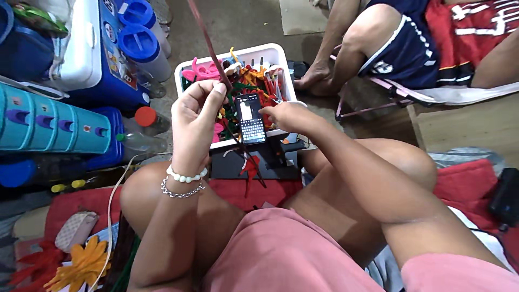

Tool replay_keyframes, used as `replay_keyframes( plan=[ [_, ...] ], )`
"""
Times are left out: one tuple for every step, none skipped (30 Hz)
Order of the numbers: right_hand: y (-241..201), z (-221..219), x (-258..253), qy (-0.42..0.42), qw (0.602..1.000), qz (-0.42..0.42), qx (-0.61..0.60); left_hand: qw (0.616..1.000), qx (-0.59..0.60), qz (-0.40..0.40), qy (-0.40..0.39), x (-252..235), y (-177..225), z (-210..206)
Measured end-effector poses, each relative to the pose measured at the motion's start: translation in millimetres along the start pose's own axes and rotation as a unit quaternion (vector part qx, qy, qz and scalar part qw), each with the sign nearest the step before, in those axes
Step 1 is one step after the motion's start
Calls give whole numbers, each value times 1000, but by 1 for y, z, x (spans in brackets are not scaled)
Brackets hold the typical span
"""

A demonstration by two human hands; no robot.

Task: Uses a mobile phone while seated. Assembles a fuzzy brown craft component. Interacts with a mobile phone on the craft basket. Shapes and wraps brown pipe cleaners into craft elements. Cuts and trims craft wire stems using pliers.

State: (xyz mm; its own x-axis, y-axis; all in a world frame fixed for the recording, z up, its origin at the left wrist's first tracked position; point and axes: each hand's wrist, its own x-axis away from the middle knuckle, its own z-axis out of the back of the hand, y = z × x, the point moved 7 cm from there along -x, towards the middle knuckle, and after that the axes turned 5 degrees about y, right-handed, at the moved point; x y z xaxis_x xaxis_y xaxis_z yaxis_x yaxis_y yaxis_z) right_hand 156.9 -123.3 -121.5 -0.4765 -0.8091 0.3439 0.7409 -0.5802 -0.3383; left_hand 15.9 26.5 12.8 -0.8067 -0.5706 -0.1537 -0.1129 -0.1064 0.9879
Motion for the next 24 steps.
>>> replay_keyframes(
  plan=[
    [0, -1, -1, -10, 1000, -14, 4, 1000, 1, 1, 0, 0, 0, 0],
    [1, -2, -3, -18, 999, -26, 8, 1000, 0, 1, 1, 0, 0, 0],
    [1, -3, -5, -27, 999, -38, 10, 1000, 0, 0, 2, 0, -1, 0],
    [2, -6, -7, -36, 998, -48, 8, 1000, 0, -1, 2, 0, -1, 0],
    [4, -8, -9, -43, 997, -58, 4, 1000, -1, -2, 1, 0, -1, 0],
    [5, -10, -10, -47, 997, -65, 0, 1000, -3, -2, 1, 0, -1, -1],
    [5, -12, -11, -51, 996, -68, -1, 1000, -4, -1, 2, 0, -1, -1],
    [5, -12, -11, -51, 996, -68, -2, 1000, -5, -1, 3, 0, -1, -1],
    [4, -12, -10, -50, 997, -65, -4, 1000, -5, -2, 4, 0, -1, -1],
    [3, -11, -9, -49, 997, -61, -3, 1000, -3, -4, 3, 0, -1, 0],
    [1, -10, -8, -50, 997, -55, -2, 1000, -3, -6, 0, 0, 0, 0],
    [-1, -10, -7, -51, 998, -45, -4, 1000, -5, -6, -4, 1, 0, 0],
    [-3, -9, -6, -52, 998, -38, -3, 1000, -9, -2, -6, 3, 1, 1],
    [-4, -8, -5, -51, 998, -30, -3, 1000, -20, 6, -8, 6, 2, 1],
    [-5, -6, -4, -45, 999, -22, -4, 1000, -24, 10, -8, 7, 3, 1],
    [-5, -4, -3, -35, 999, -15, -4, 1000, -24, 10, -8, 7, 3, 0],
    [-5, -2, -3, -25, 1000, -15, -8, 1000, -19, 6, -8, 6, 3, 0],
    [-5, -1, -3, -16, 1000, -16, -11, 1000, -8, -1, -7, 3, 2, 0],
    [-4, -1, -4, -13, 1000, -21, -12, 1000, -3, -5, -6, 2, 1, 0],
    [-4, -1, -5, -15, 999, -30, -10, 1000, -1, -7, -5, 1, 0, 0],
    [-3, -2, -6, -22, 999, -42, -7, 1000, -1, -7, -5, 1, 0, 0],
    [-2, -4, -7, -29, 998, -52, -5, 1000, -2, -6, -4, 1, 0, -1],
    [-1, -6, -8, -39, 997, -61, -2, 1000, -3, -5, -4, 1, -1, -1],
    [0, -8, -9, -49, 997, -66, 3, 1000, -4, -4, -5, 1, -1, -1]
  ],
)
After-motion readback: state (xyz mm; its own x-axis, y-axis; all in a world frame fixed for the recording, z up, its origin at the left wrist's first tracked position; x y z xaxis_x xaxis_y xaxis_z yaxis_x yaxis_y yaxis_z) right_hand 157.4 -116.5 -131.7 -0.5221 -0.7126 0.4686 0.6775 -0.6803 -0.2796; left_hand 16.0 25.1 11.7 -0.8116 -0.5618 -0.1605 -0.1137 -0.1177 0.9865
